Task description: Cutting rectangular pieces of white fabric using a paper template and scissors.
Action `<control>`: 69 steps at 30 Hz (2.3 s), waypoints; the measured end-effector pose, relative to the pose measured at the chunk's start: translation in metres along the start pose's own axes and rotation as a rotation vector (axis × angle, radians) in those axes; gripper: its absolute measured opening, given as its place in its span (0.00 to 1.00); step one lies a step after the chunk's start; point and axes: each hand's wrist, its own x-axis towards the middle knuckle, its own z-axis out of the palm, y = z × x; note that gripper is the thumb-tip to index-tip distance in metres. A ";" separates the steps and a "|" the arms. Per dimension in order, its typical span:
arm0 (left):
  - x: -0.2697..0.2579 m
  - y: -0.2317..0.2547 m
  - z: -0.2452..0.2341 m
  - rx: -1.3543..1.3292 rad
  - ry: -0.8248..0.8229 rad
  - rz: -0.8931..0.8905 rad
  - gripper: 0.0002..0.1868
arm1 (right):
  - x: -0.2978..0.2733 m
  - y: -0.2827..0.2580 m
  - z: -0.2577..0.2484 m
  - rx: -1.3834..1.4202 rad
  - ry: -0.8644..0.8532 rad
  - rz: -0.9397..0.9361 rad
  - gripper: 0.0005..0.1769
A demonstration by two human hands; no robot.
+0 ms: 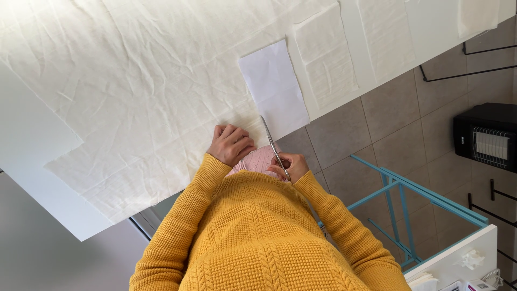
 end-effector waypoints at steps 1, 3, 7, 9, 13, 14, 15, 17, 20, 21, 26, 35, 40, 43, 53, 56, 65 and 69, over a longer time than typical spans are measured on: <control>0.000 0.001 -0.001 -0.001 0.000 -0.002 0.08 | 0.000 -0.002 0.001 0.000 -0.001 0.001 0.12; 0.001 0.002 -0.003 -0.001 -0.006 -0.006 0.08 | 0.002 -0.007 0.002 0.000 0.016 0.035 0.12; 0.001 -0.001 -0.002 -0.021 0.007 0.015 0.08 | -0.002 -0.019 0.002 -0.044 0.048 0.057 0.13; 0.001 0.001 -0.003 -0.015 0.014 0.013 0.08 | -0.004 -0.019 0.003 -0.053 0.076 0.057 0.12; 0.004 0.001 -0.008 -0.040 -0.007 0.005 0.08 | -0.002 -0.026 0.001 -0.066 0.063 0.058 0.12; 0.005 0.000 -0.008 -0.040 0.003 0.009 0.08 | 0.000 -0.026 0.000 -0.048 0.046 0.056 0.12; 0.004 0.002 -0.008 -0.043 0.010 0.010 0.08 | 0.000 -0.025 0.000 -0.028 0.029 0.059 0.12; 0.004 0.001 -0.007 -0.047 0.015 0.013 0.08 | 0.005 -0.030 0.001 -0.030 0.031 0.057 0.13; 0.004 0.001 -0.008 -0.038 0.015 0.016 0.08 | 0.015 -0.030 0.002 -0.009 0.030 0.021 0.15; 0.003 0.002 -0.008 -0.032 0.006 0.013 0.08 | 0.016 -0.028 0.002 0.016 0.028 -0.004 0.15; 0.002 0.001 -0.008 -0.038 0.001 0.009 0.08 | 0.015 -0.044 0.003 -0.084 0.056 -0.005 0.16; 0.002 0.001 -0.006 -0.049 0.010 0.015 0.08 | 0.018 -0.051 0.002 -0.087 0.056 0.013 0.17; 0.004 0.001 -0.009 -0.043 0.013 0.020 0.08 | 0.028 -0.061 0.002 -0.048 0.040 -0.001 0.17; 0.002 -0.001 -0.008 -0.035 0.005 0.027 0.07 | 0.026 -0.069 0.002 -0.058 0.059 0.019 0.18; 0.001 -0.002 -0.005 -0.024 0.001 0.031 0.09 | 0.034 -0.084 -0.001 -0.030 0.038 0.046 0.20; 0.000 -0.002 -0.005 -0.028 -0.001 0.028 0.09 | 0.038 -0.090 0.000 -0.049 0.040 0.031 0.21; -0.003 -0.005 -0.001 -0.040 -0.007 0.042 0.11 | 0.041 -0.090 0.002 -0.038 0.072 0.052 0.23; -0.001 -0.004 -0.003 -0.046 -0.011 0.044 0.10 | 0.046 -0.102 -0.001 -0.012 0.042 0.074 0.21</control>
